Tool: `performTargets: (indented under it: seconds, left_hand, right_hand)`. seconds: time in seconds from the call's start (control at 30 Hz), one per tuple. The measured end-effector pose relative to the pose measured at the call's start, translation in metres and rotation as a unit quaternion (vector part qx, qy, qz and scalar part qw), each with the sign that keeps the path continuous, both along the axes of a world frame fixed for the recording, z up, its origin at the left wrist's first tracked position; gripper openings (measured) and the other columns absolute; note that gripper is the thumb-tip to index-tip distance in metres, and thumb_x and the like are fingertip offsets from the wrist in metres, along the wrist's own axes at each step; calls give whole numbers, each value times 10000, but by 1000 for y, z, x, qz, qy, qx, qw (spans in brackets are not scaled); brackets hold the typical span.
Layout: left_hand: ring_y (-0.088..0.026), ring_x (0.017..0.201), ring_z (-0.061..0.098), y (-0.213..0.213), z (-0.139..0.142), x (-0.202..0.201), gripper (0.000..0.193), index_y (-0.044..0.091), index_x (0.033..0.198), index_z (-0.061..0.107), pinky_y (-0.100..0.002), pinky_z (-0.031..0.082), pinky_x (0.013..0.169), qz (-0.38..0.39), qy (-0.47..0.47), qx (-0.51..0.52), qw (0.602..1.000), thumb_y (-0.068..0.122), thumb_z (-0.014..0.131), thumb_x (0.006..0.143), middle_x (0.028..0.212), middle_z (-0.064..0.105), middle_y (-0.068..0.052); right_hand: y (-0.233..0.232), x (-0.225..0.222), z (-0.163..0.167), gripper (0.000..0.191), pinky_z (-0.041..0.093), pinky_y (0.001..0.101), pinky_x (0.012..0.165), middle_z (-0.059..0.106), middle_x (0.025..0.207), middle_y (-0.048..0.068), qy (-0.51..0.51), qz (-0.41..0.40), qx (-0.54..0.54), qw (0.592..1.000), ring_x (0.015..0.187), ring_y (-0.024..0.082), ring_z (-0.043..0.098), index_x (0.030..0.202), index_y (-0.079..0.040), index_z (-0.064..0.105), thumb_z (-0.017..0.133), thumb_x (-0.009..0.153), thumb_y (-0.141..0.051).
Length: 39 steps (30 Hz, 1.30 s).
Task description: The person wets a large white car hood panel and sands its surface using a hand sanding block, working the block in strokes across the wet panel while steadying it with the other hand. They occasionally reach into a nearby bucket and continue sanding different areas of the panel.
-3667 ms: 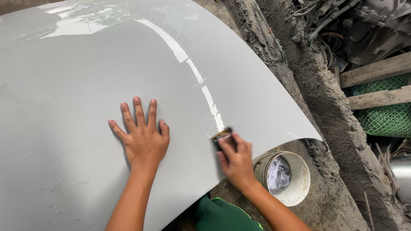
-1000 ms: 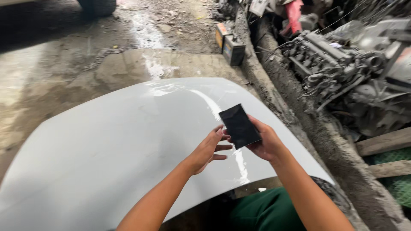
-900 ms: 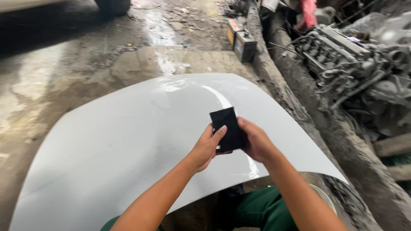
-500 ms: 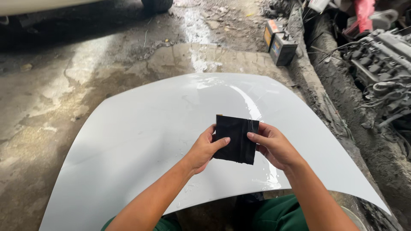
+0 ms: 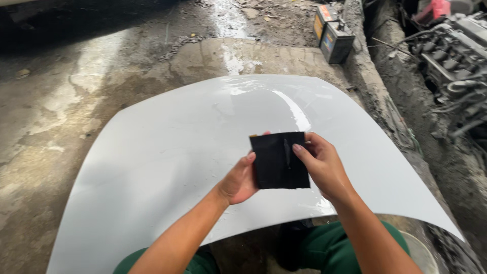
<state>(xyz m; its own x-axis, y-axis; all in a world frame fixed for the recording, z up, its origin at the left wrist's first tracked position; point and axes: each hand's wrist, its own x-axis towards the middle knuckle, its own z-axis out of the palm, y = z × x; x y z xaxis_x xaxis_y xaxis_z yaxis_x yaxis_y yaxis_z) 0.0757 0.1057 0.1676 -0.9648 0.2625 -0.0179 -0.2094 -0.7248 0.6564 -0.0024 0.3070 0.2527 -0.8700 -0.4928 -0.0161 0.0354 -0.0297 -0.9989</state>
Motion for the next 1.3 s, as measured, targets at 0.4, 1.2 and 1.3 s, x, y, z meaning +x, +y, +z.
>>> performTargets:
  seconds: [0.4,1.2,1.3]
  left_hand:
    - [-305,1376,441,6,-61,-24,887,219,1605,286,-558,352,1091,202,-133,-312,919,648,467,849,1582,424,-95]
    - [-184,1194,637,235,-163,-127,506,151,1469,491,-361,527,935,-306,-41,-455,835,371,448,1015,1391,622,-80]
    - [-177,1134,657,120,-110,-96,457,105,1400,559,-350,550,893,-213,-125,-497,832,330,473,1011,1306,651,-91]
  right_hand:
    - [-24,6,-47,435,576,360,796,726,1007,174,104,-50,-48,992,914,220,692,1351,27,565,649,984,-189]
    - [24,-53,-63,486,552,483,773,735,1070,158,213,-84,29,973,850,364,700,1407,-148,582,571,921,-157]
    - [39,-73,-65,405,567,363,745,758,981,149,109,-73,-24,991,826,202,699,1337,-49,618,607,945,-150]
